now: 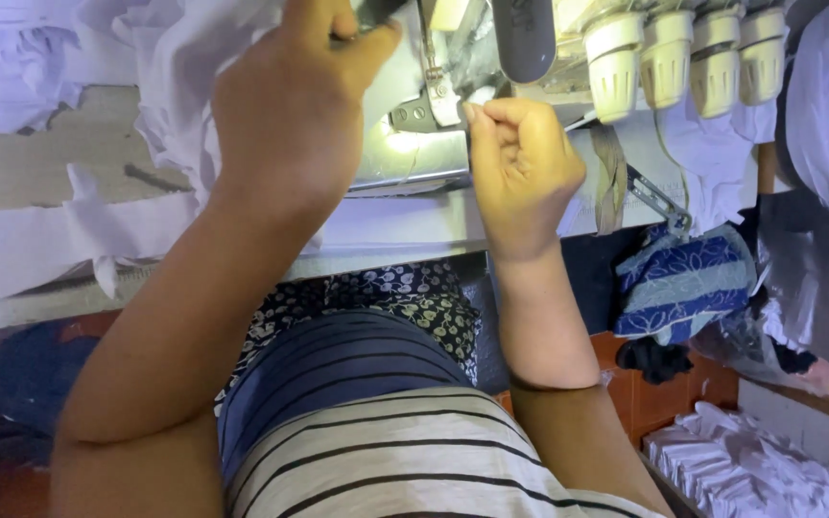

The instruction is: Folding and sewing white fabric strips using an industrial overlock machine

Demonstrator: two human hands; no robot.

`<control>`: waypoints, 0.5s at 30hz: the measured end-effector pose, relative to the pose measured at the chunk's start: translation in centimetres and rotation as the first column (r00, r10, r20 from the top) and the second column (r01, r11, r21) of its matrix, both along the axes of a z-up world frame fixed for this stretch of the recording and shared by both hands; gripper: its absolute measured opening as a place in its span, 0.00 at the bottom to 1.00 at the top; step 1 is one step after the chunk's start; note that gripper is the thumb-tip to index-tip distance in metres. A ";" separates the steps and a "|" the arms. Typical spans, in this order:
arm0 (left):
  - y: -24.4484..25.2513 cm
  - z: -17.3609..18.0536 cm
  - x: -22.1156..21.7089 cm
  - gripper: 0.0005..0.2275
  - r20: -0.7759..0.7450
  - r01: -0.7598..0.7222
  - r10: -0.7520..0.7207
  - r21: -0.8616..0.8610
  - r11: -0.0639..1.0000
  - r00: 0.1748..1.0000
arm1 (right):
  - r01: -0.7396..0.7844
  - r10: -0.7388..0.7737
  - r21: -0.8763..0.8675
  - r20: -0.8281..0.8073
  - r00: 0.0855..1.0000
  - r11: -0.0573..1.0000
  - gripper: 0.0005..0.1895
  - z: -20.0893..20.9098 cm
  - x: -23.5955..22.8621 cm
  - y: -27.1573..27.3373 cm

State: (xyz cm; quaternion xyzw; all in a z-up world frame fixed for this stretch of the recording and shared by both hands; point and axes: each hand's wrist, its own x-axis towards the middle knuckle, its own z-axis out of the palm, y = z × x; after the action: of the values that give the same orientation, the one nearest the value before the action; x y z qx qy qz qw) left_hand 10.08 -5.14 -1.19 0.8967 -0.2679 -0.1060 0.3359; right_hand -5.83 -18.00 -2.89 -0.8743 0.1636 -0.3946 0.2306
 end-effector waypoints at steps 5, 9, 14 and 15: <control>3.1 0.7 -0.2 0.20 0.747 0.277 -0.210 0.036 0.960 0.631 | 0.252 -0.260 -0.111 -0.068 0.963 0.961 0.04 -0.4 -7.0 -3.6; 3.9 1.4 -4.4 0.10 0.760 0.498 -0.200 -0.182 0.848 0.618 | 0.331 -0.327 0.211 -0.052 0.944 0.920 0.06 -2.6 -12.6 -4.7; 2.4 0.4 -9.3 0.05 0.701 0.781 -0.491 -0.152 0.606 0.518 | 0.252 -0.224 0.315 -0.123 0.967 0.915 0.07 -4.7 -14.7 -3.4; 2.2 -0.2 -9.5 0.05 0.702 0.782 -0.491 -0.150 0.605 0.515 | 0.253 -0.226 0.315 -0.121 0.967 0.915 0.07 -5.0 -14.6 -3.3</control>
State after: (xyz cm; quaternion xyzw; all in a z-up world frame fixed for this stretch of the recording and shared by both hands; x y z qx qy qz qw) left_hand 0.53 -2.97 -1.37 0.6061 -0.6951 0.1270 0.3652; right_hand -20.44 -21.31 -7.93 -0.8125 0.3420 -0.3509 0.3158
